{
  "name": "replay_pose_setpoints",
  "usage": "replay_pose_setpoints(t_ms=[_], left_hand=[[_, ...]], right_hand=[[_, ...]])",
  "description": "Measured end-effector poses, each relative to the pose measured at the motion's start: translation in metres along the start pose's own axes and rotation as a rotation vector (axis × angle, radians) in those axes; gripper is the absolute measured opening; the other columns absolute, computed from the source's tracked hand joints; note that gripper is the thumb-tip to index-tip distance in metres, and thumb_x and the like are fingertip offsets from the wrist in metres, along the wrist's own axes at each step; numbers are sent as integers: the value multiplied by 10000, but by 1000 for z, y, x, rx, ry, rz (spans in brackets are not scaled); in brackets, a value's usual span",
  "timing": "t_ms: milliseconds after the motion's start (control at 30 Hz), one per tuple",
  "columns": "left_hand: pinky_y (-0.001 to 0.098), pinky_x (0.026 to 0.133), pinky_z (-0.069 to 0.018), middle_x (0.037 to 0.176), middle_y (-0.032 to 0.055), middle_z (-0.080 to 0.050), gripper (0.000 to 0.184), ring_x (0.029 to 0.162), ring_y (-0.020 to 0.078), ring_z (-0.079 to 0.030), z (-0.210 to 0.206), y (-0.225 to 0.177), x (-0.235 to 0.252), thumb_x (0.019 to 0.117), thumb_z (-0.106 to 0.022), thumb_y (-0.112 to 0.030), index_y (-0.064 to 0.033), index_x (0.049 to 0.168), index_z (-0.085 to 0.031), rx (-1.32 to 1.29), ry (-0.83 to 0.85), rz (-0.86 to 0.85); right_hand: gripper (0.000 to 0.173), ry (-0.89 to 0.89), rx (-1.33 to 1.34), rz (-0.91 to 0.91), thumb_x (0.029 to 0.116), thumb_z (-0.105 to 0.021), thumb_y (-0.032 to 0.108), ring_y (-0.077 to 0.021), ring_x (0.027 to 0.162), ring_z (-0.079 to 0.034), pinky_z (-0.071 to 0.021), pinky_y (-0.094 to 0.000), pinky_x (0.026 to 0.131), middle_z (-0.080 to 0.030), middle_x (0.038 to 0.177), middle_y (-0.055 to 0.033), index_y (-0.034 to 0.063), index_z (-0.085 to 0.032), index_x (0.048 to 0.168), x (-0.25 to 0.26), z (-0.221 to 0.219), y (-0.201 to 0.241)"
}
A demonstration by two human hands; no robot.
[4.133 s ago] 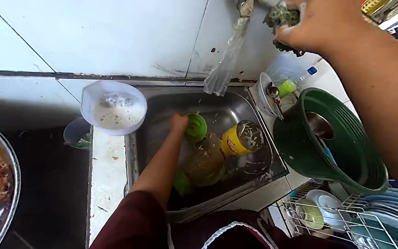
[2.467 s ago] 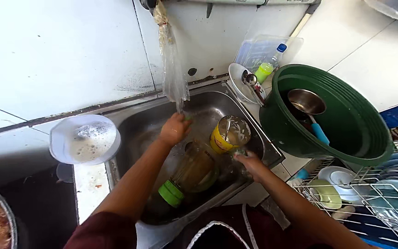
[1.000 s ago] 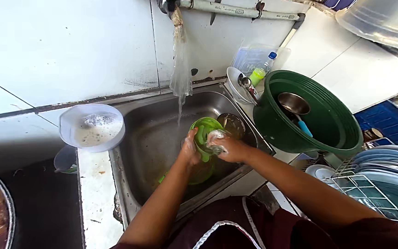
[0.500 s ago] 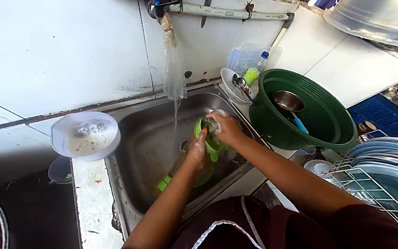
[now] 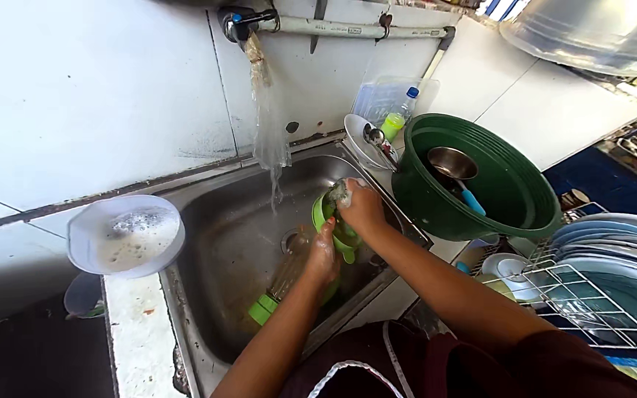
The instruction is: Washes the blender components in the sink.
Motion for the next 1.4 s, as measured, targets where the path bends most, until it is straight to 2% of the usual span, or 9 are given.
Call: replay_pose_setpoints(t_ms=[233,467,767,900,1033,1100,1200,1300,1400], left_hand=[[414,839,-584,1134,123,-673,633,1007,212,-677,25,-23,11,1094,-128,-535,-107,1395,-485,-41,-133,-8],[416,855,-590,1120,134,-680,591,1013,217,-683,1,2,-3,1110,-145,-479,-82,1367,-500,-53,-53,73],[360,927,-538,1197,179,-616,471,1063,177,-627,32,-12,18,1103,-333,-314,32,1392,-469,221,-270,-212],[336,917,-539,1182,169,-618,488,1043,151,-627,33,-7,18,1121,-291,-327,42,1388,-465,264,-238,-203],[296,924,-530,1158,178,-632,496,1025,119,-630,4,-5,-1,1050,-415,-275,98,1372,-470,418,-99,-195],[294,942,-519,1205,193,-608,529,1061,129,-617,-2,-10,-1,1044,-426,-292,86,1414,-435,461,-77,-208],[486,1063,-452,1365,284,-539,640,1244,331,-549,10,-30,18,1027,-434,-371,-80,1589,-336,774,-124,-295],[703,1048,-349,1426,362,-408,895,1286,519,-437,5,-35,27,931,-615,-486,-203,1657,-175,1232,-8,-217],[701,1025,-328,1441,313,-385,849,1292,487,-398,-1,-43,29,841,-690,-428,-208,1599,-377,1145,104,-292]], right_hand=[[491,368,164,141,902,-641,-9,-341,1338,-550,-421,-505,1147,-591,1409,-214,-12,-573,1388,-42,-40,5],[348,-68,-76,718,808,-704,-64,-324,1174,-653,-517,-538,1005,-745,1169,-85,115,-779,1097,-21,-9,19],[529,386,-56,-307,991,-586,323,-386,1230,-617,-477,-584,1030,-646,1285,-240,-20,-539,1392,-35,-37,-29],[511,334,377,-380,1002,-639,259,-360,1252,-589,-456,-543,1073,-619,1304,-259,-38,-522,1400,-37,-48,-28],[546,20,321,-268,958,-678,136,-486,1212,-594,-467,-672,1008,-600,1306,-323,-48,-482,1433,-11,-21,-44],[537,-27,459,-241,971,-635,87,-430,1245,-587,-471,-614,1042,-591,1333,-302,-35,-448,1460,-10,-23,-49],[593,187,974,-260,1005,-553,238,-261,1297,-544,-471,-468,1072,-524,1441,-188,78,-364,1543,-28,-49,-34],[681,309,1171,-414,1007,-633,327,-281,1135,-639,-560,-465,929,-596,1320,-182,169,-284,1571,-30,-74,-40],[418,221,1274,-509,1030,-571,278,-259,996,-674,-581,-455,847,-667,1150,-167,84,-517,1396,-16,-74,-58]])
Point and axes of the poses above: each hand's wrist, its own x-axis towards the middle knuckle, its own z-axis out of the back of the hand, y = z × x, the point moved 10 cm from there along x, towards the middle knuckle
